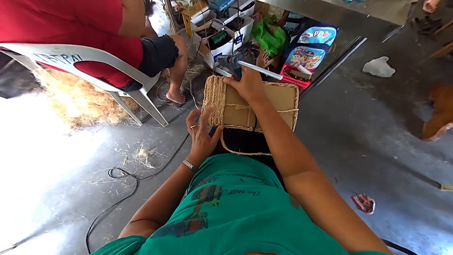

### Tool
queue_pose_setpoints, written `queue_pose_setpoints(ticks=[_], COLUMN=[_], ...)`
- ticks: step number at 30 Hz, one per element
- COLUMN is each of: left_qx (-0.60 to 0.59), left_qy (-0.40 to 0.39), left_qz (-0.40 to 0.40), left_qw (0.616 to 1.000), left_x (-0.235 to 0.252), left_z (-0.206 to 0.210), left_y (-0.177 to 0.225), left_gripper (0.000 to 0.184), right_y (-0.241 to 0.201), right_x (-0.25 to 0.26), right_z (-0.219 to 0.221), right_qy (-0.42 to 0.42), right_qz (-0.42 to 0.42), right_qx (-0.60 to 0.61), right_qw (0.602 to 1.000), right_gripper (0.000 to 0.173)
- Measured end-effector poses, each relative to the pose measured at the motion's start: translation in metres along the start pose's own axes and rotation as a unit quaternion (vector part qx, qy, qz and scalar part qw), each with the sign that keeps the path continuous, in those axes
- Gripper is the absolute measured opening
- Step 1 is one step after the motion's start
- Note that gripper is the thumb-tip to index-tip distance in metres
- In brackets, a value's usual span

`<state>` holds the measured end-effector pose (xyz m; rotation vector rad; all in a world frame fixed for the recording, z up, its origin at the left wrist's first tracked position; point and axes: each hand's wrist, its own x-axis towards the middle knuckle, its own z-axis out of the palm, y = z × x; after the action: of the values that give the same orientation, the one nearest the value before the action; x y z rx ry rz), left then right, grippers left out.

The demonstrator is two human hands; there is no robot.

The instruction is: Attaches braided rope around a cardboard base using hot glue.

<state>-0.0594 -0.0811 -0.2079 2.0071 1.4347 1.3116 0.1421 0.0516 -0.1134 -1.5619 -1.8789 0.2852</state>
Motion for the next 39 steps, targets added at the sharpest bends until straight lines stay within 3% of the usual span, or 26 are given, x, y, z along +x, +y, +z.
queue_pose_setpoints(ticks=[1, 3, 9, 15, 19, 23, 28, 33, 39], left_qx=[0.057, 0.082, -0.125, -0.176, -0.197, -0.143, -0.070, -0.080, -0.082], left_qy=[-0.014, -0.055, -0.089, -0.042, -0.049, -0.084, -0.162, -0.180, -0.215], left_qz=[0.054, 0.085, 0.077, 0.044, 0.037, 0.017, 0.025, 0.033, 0.038], left_qw=[0.997, 0.991, 0.985, 0.982, 0.978, 0.986, 0.984, 0.980, 0.972], left_x=[0.007, 0.015, 0.014, 0.011, 0.014, 0.020, 0.037, 0.050, 0.054], left_z=[-0.003, -0.003, 0.009, 0.015, 0.017, 0.007, -0.012, -0.013, -0.018], left_y=[-0.002, -0.007, -0.024, -0.027, -0.027, -0.021, -0.023, -0.020, -0.020], left_gripper=[0.052, 0.042, 0.035, 0.025, 0.031, 0.055, 0.050, 0.052, 0.061], right_y=[0.001, 0.003, -0.005, -0.007, -0.004, -0.007, -0.001, 0.005, -0.006], right_x=[0.000, 0.000, -0.006, -0.005, -0.003, -0.005, -0.002, 0.006, -0.016], right_z=[0.001, 0.001, -0.003, 0.004, 0.004, 0.000, 0.002, -0.005, -0.044], right_qy=[-0.002, 0.000, -0.023, -0.023, -0.020, -0.028, -0.023, -0.009, 0.086], right_qz=[-0.001, -0.008, 0.015, 0.019, 0.021, 0.030, 0.025, -0.022, -0.090], right_qx=[0.000, -0.001, -0.003, -0.006, -0.002, 0.007, 0.007, 0.028, 0.106], right_qw=[1.000, 1.000, 1.000, 1.000, 1.000, 0.999, 0.999, 0.999, 0.987], right_gripper=[0.056, 0.056, 0.056, 0.056, 0.057, 0.057, 0.057, 0.055, 0.045])
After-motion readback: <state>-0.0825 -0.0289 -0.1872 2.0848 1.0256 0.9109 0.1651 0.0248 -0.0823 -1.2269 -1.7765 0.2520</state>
